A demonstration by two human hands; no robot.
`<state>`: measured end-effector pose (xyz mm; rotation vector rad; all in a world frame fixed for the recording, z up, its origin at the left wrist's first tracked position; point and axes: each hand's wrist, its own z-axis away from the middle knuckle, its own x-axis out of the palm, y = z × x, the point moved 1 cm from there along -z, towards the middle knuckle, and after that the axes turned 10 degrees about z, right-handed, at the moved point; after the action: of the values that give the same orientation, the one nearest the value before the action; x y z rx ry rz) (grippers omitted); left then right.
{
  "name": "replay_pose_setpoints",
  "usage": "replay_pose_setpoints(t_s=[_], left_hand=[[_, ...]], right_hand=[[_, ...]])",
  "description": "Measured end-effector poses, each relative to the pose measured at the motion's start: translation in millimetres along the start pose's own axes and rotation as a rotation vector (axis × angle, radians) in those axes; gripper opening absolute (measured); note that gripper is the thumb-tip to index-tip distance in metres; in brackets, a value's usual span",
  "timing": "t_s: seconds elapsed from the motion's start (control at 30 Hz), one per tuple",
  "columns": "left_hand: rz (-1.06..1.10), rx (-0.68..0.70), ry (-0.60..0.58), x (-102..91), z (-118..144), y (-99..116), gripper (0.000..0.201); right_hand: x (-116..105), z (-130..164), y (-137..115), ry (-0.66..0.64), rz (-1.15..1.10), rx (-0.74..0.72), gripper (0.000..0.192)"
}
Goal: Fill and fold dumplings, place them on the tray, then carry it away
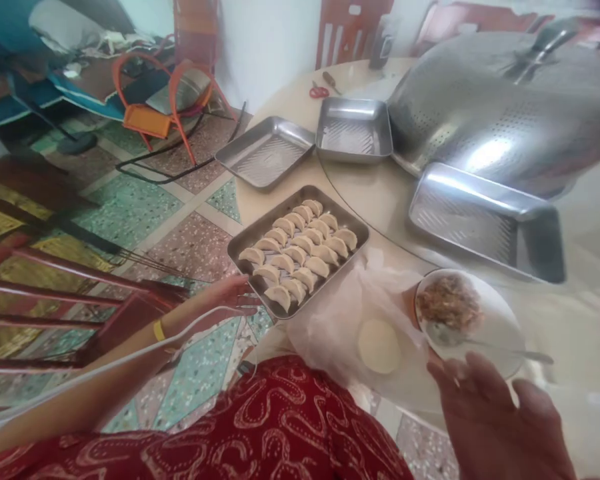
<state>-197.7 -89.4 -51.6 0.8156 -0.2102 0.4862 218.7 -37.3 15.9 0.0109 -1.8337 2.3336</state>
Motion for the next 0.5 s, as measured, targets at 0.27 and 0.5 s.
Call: replay_pose_setpoints(t_s=[0.27, 0.5], left_hand=[[0.022, -0.049, -0.106, 17.3, -1.5, 17.0, 0.031], [0.256, -0.212, -0.049, 26.5, -4.0, 22.8, 0.028]], right_hand=[[-20.1, -8.8, -66.2, 0.002, 0.11, 0.032, 0.046], [31.7, -22.5, -156.0, -0.007, 0.129, -0.087, 0.042]])
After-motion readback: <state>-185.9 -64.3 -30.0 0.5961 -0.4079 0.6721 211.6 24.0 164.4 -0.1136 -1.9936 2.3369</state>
